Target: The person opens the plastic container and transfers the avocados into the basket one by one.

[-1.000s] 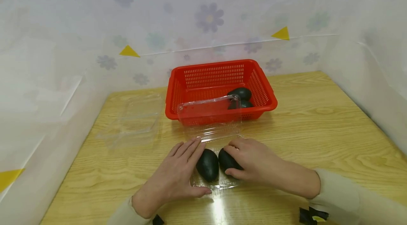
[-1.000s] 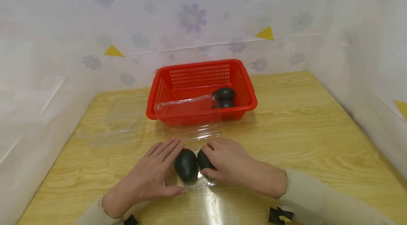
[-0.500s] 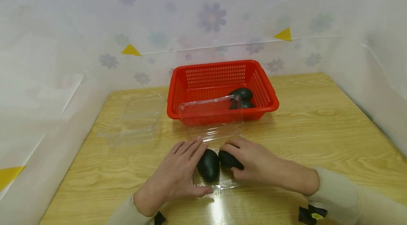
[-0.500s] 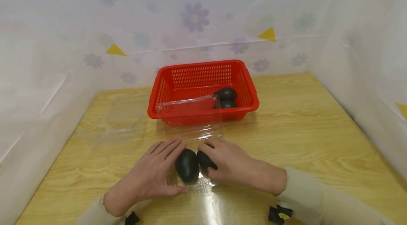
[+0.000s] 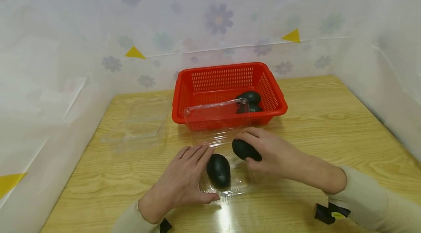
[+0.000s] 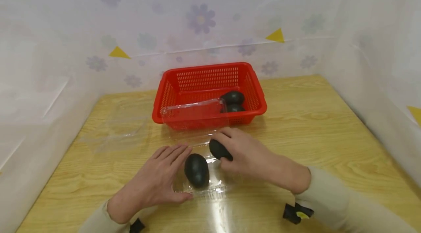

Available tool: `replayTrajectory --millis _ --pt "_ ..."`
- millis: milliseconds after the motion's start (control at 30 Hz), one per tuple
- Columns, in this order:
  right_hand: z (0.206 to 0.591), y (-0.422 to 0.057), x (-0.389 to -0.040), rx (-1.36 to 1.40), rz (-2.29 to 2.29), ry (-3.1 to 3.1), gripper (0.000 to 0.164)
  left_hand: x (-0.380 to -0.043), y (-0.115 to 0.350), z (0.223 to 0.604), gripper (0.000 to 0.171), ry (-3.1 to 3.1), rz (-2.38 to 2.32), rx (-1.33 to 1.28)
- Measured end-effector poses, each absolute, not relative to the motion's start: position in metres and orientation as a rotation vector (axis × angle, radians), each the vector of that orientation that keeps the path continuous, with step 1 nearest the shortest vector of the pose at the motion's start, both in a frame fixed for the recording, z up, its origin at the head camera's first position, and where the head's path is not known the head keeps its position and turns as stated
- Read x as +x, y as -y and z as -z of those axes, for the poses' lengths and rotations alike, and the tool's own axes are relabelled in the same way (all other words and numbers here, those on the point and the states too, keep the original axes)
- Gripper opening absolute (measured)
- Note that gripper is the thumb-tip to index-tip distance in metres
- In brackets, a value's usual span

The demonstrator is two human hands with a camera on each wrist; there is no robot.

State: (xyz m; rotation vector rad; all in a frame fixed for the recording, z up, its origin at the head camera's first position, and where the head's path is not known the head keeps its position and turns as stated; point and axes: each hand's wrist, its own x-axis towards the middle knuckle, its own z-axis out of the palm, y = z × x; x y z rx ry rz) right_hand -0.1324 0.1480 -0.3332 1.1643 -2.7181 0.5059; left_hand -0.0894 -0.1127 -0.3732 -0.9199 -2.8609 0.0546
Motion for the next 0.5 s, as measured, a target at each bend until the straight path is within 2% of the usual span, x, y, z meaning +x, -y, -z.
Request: replayTrajectory --millis 500 --pt "0.305 -0.167 -0.144 1.083 -0.496 2.683 0.046 -0.09 0.112 0.373 0.107 2.859 -0.058 -0.921"
